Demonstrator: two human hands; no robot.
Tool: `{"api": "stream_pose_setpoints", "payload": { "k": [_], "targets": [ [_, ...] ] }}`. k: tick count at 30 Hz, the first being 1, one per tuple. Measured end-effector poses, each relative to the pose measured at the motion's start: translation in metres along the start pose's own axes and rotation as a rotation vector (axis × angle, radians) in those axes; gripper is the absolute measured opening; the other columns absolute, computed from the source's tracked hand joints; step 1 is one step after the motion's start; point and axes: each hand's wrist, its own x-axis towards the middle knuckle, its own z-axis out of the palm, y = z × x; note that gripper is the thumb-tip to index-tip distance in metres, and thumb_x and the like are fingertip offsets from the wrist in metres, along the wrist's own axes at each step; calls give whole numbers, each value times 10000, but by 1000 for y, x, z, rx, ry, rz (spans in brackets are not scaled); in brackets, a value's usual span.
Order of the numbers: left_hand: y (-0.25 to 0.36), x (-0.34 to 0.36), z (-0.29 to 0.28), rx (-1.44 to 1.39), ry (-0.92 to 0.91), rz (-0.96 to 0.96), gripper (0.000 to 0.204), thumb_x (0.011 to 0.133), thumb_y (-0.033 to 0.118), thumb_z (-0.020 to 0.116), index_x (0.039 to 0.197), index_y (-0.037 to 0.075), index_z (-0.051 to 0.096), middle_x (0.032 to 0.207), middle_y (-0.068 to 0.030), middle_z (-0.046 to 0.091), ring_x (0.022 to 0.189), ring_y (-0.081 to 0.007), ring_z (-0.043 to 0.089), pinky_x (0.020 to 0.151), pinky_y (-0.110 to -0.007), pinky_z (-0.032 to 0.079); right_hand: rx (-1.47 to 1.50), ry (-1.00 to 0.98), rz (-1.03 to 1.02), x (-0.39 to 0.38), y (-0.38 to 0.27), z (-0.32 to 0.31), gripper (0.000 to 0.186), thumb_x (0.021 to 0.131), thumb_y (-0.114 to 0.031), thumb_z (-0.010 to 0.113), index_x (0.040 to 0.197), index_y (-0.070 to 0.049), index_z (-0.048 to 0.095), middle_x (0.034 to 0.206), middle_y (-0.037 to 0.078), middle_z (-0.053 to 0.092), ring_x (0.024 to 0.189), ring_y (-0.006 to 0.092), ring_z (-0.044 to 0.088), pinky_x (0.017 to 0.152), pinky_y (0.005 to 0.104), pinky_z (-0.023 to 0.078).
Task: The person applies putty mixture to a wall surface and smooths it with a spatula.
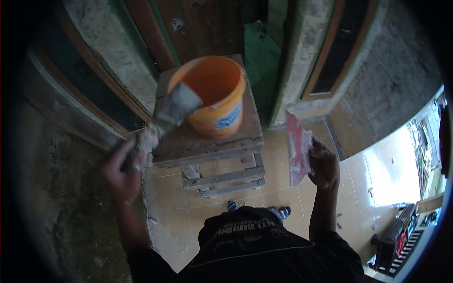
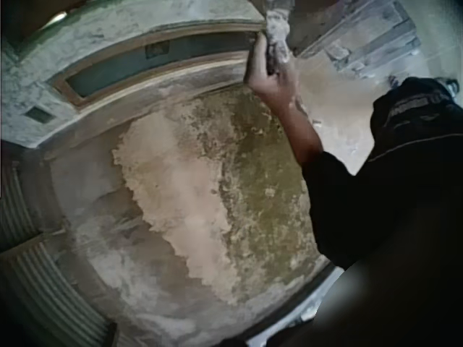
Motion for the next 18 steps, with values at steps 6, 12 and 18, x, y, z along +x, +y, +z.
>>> {"api": "stream_pose_setpoints", "payload": {
  "k": [6, 12, 18],
  "targets": [
    [20, 170, -10, 313, -525, 204, 267, 727, 21, 635, 991, -5, 661, 788, -113, 667, 667, -129, 609, 599, -260, 471, 107, -11, -100, 11, 4, -13, 536, 758, -3, 439, 1281, 56, 338, 1153, 192, 524, 940, 264, 609, 666, 285, 561],
    [12, 181, 95, 799, -818, 615, 108, 695, 122, 637, 733, 41, 576, 736, -106, 593, 713, -250, 612, 632, -358, 473, 77, 184, -119, 30, -4, -28, 535, 773, -18, 410, 1295, 49, 313, 1138, 185, 527, 915, 275, 614, 530, 322, 575],
    [5, 193, 112, 515, -1207, 336, 74, 700, 92, 589, 733, 45, 542, 799, -118, 576, 797, -273, 592, 721, -378, 471, 121, 234, -116, 56, -10, -47, 529, 791, 3, 385, 1311, 41, 301, 1173, 193, 513, 988, 291, 589, 564, 348, 584]
  ]
}}
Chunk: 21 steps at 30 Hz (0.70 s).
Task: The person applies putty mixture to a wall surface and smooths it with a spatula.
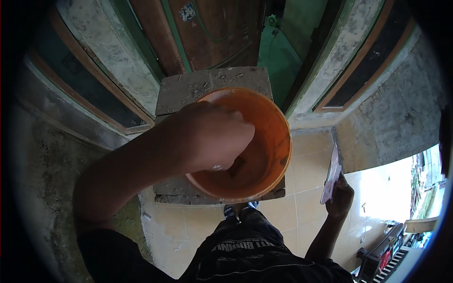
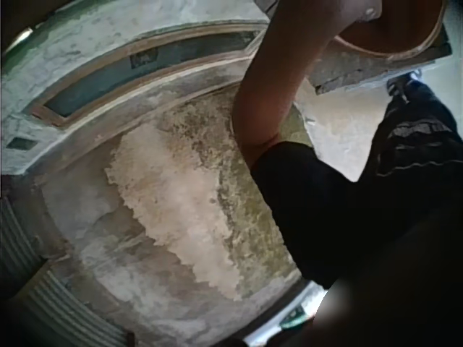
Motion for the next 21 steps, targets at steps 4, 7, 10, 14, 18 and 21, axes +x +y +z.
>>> {"api": "stream_pose_setpoints", "payload": {
  "k": [4, 7, 10, 14, 18, 21],
  "targets": [
    [-3, 4, -3, -27, -44, -59, 68, 700, 79, 580, 734, 39, 537, 800, -126, 575, 794, -278, 592, 721, -382, 470, -34, 49, 22, 18, -10, -22, 522, 794, 0, 387, 1309, 43, 307, 1188, 203, 508, 985, 292, 594, 588, 357, 586],
    [-9, 9, 1, -116, -33, 40, 86, 739, 109, 583, 751, 28, 559, 825, -131, 578, 823, -269, 599, 719, -387, 471, -106, 100, 87, 35, -12, -18, 549, 761, -76, 469, 1285, 40, 353, 1217, 175, 494, 1113, 288, 510, 933, 382, 423],
    [-14, 13, -5, -277, -75, -145, 115, 781, 127, 579, 755, 16, 593, 768, -135, 598, 741, -263, 610, 713, -382, 474, -33, 5, 168, 51, -16, -17, 537, 769, -73, 473, 1283, 40, 366, 1229, 181, 490, 1124, 298, 503, 963, 397, 401],
    [-14, -2, -33, -297, -283, -449, 131, 801, 112, 575, 762, 3, 636, 616, -120, 598, 547, -227, 578, 619, -329, 477, 71, 109, 144, 63, -11, 18, 439, 810, -12, 383, 1243, 49, 346, 1094, 253, 519, 718, 355, 653, 530, 426, 584],
    [-37, -39, -14, -168, 355, -149, 84, 775, 53, 592, 775, -8, 648, 576, -106, 593, 498, -158, 565, 521, -267, 449, 38, 184, 112, 64, -20, 17, 441, 803, -14, 388, 1235, 59, 335, 1050, 261, 522, 702, 362, 651, 584, 461, 591],
    [-34, -59, -17, -444, 315, -235, 82, 778, 23, 596, 841, -27, 615, 665, -115, 601, 535, -101, 543, 505, -233, 424, -9, 119, 124, 62, -27, 1, 422, 791, -18, 411, 1206, 58, 390, 1056, 246, 546, 788, 346, 650, 678, 453, 582]
  ]
}}
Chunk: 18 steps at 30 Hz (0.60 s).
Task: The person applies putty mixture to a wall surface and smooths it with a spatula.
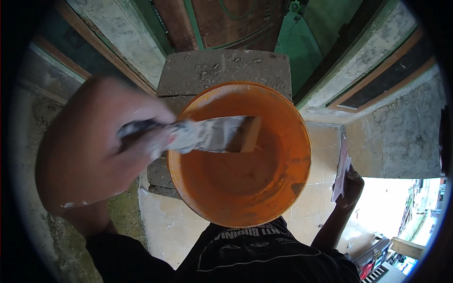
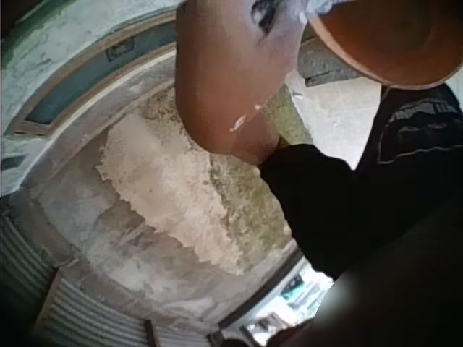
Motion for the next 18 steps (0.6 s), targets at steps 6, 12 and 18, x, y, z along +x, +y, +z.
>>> {"api": "stream_pose_setpoints", "payload": {
  "k": [6, 12, 18],
  "targets": [
    [-23, -77, 41, -424, 325, -244, 190, 799, 101, 635, 897, -62, 616, 669, -53, 597, 526, -35, 475, 463, -215, 385, -43, 0, 62, -3, 16, -1, 350, 781, -20, 449, 1122, 45, 497, 1066, 171, 595, 894, 256, 635, 770, 346, 531],
    [-35, -83, 69, -718, 372, -289, 186, 835, 126, 601, 861, -57, 586, 601, -26, 553, 481, -43, 453, 424, -204, 351, -3, -215, 60, -18, 30, 29, 363, 793, 8, 453, 1151, 67, 450, 1084, 195, 581, 947, 275, 616, 832, 362, 519],
    [-49, -83, 99, -1236, 262, -243, 284, 866, 235, 533, 934, -37, 575, 644, -96, 549, 443, -82, 460, 356, -209, 330, 16, -203, 62, -52, 53, 50, 415, 794, 20, 444, 1198, 102, 391, 1138, 234, 534, 1011, 294, 585, 894, 380, 484]
  ]
}}
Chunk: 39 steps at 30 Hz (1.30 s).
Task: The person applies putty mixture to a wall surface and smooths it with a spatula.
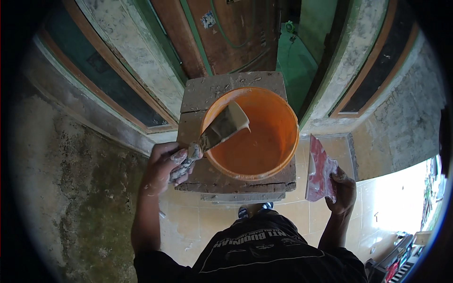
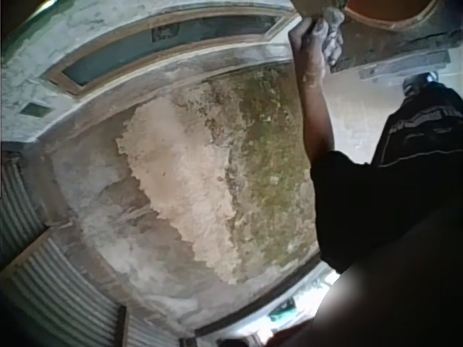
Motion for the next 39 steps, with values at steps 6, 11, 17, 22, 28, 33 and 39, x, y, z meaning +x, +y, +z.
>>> {"api": "stream_pose_setpoints", "payload": {
  "k": [6, 11, 17, 22, 28, 33, 39],
  "targets": [
    [-25, -2, 3, -356, -121, -19, 337, 834, 292, 547, 971, -16, 548, 627, -110, 513, 359, -96, 386, 300, -203, 317, -11, -22, 11, -32, 37, 28, 417, 808, 10, 447, 1208, 104, 382, 1141, 227, 534, 1023, 285, 577, 907, 376, 464],
    [-42, -7, -15, -821, -491, -279, 360, 848, 323, 512, 970, -12, 463, 626, -80, 471, 341, -90, 353, 301, -206, 296, 40, 26, -11, -59, 64, 42, 371, 815, 9, 443, 1172, 102, 401, 1115, 231, 542, 1002, 286, 589, 886, 378, 479],
    [-43, -26, -10, -999, -627, -379, 334, 890, 319, 457, 993, 3, 422, 627, -65, 442, 343, -90, 349, 300, -219, 316, 77, -1, -20, -80, 76, 36, 358, 817, 12, 436, 1163, 92, 402, 1089, 216, 551, 918, 266, 616, 813, 352, 516],
    [-35, -74, 40, -176, -221, 262, 386, 876, 327, 532, 1040, -19, 484, 673, -98, 547, 438, -125, 494, 383, -236, 396, -34, -18, 5, -86, 69, 34, 374, 809, 16, 426, 1174, 97, 408, 1090, 227, 558, 958, 286, 607, 857, 366, 500],
    [-61, -99, 100, 651, -60, 860, 250, 743, 8, 655, 993, -3, 639, 810, -89, 621, 678, -145, 605, 573, -243, 483, -46, -85, 108, -112, 33, 13, 410, 799, 29, 450, 1199, 104, 393, 1098, 233, 561, 957, 294, 613, 851, 403, 505],
    [-91, -89, 133, 855, -77, 1048, 372, 667, 4, 698, 1022, 113, 672, 852, -64, 564, 720, -198, 557, 597, -292, 454, -107, -56, 115, -144, 5, -2, 377, 805, 35, 463, 1175, 91, 419, 1063, 219, 576, 925, 278, 622, 843, 379, 512],
    [-107, -93, 156, 883, -59, 1077, 365, 656, 17, 697, 1002, 133, 685, 844, -61, 560, 733, -210, 543, 629, -326, 442, -117, -106, 23, -182, -34, -27, 320, 816, 25, 481, 1130, 73, 440, 981, 194, 590, 798, 246, 634, 691, 335, 540]
  ]
}}
